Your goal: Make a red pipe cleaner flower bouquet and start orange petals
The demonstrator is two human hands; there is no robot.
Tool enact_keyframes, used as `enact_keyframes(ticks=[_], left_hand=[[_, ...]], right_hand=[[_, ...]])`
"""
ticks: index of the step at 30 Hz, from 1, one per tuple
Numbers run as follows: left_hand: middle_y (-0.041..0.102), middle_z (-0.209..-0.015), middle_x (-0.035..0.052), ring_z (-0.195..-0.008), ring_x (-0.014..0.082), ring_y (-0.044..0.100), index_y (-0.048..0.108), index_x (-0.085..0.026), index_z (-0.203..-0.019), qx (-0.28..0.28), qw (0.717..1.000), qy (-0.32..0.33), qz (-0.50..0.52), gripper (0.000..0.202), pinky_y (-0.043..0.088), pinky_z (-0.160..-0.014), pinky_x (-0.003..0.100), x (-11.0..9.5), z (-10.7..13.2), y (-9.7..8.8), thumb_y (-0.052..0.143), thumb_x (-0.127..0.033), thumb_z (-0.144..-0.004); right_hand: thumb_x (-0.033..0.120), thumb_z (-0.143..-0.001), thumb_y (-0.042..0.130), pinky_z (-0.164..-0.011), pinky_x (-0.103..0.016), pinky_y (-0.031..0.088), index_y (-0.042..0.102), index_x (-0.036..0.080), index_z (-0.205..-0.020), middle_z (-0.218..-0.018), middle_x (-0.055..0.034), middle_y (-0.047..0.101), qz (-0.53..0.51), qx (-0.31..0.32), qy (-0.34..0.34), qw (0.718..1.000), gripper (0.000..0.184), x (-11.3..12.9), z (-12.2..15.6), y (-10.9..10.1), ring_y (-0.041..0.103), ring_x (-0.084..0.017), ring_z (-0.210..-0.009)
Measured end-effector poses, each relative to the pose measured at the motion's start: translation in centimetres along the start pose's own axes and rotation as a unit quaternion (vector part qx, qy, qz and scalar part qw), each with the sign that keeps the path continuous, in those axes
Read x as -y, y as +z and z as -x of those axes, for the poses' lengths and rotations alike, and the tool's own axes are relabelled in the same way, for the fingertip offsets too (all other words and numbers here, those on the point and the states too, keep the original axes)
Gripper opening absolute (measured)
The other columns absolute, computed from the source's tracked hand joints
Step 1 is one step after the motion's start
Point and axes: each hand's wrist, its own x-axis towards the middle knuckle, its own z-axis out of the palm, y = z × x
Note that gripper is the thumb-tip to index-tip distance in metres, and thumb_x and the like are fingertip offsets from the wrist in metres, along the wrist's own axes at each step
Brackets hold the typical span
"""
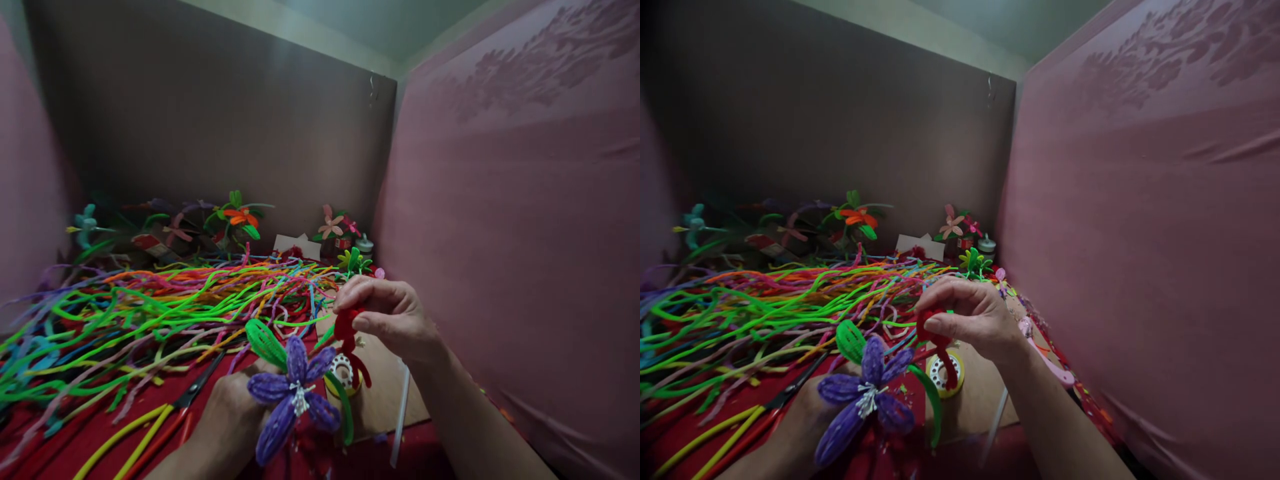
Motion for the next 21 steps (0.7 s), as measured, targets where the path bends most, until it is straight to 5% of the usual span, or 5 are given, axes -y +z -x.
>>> enact_keyframes(ticks=[14,21], left_hand=[[0.064,-0.058,-0.0009,-0.049,0.0111,0.061,0.062,-0.021,-0.065,-0.041,0.994,0.097,-0.032,0.027,0.042,-0.047,0.018,-0.45,-0.32,-0.46,0.042,-0.01,-0.079],[0.065,-0.059,0.0006,-0.048,0.0101,0.059,0.064,-0.02,-0.061,-0.021,0.997,0.069,-0.005,0.026,0.039,-0.044,0.018,-0.35,-0.1,-0.22,0.046,-0.015,-0.08]], right_hand=[[0.018,-0.069,0.075,-0.063,-0.024,0.046,0.065,0.02,-0.083,-0.08,-0.0022,0.062,-0.052,0.006,0.006,0.999,0.017,-0.2,-0.02,0.23,0.055,-0.011,-0.073],[0.02,-0.073,0.072,-0.071,-0.029,0.046,0.063,0.019,-0.084,-0.084,-0.004,0.062,-0.039,0.053,0.011,0.998,0.014,-0.1,0.21,-0.03,0.056,-0.014,-0.08]])
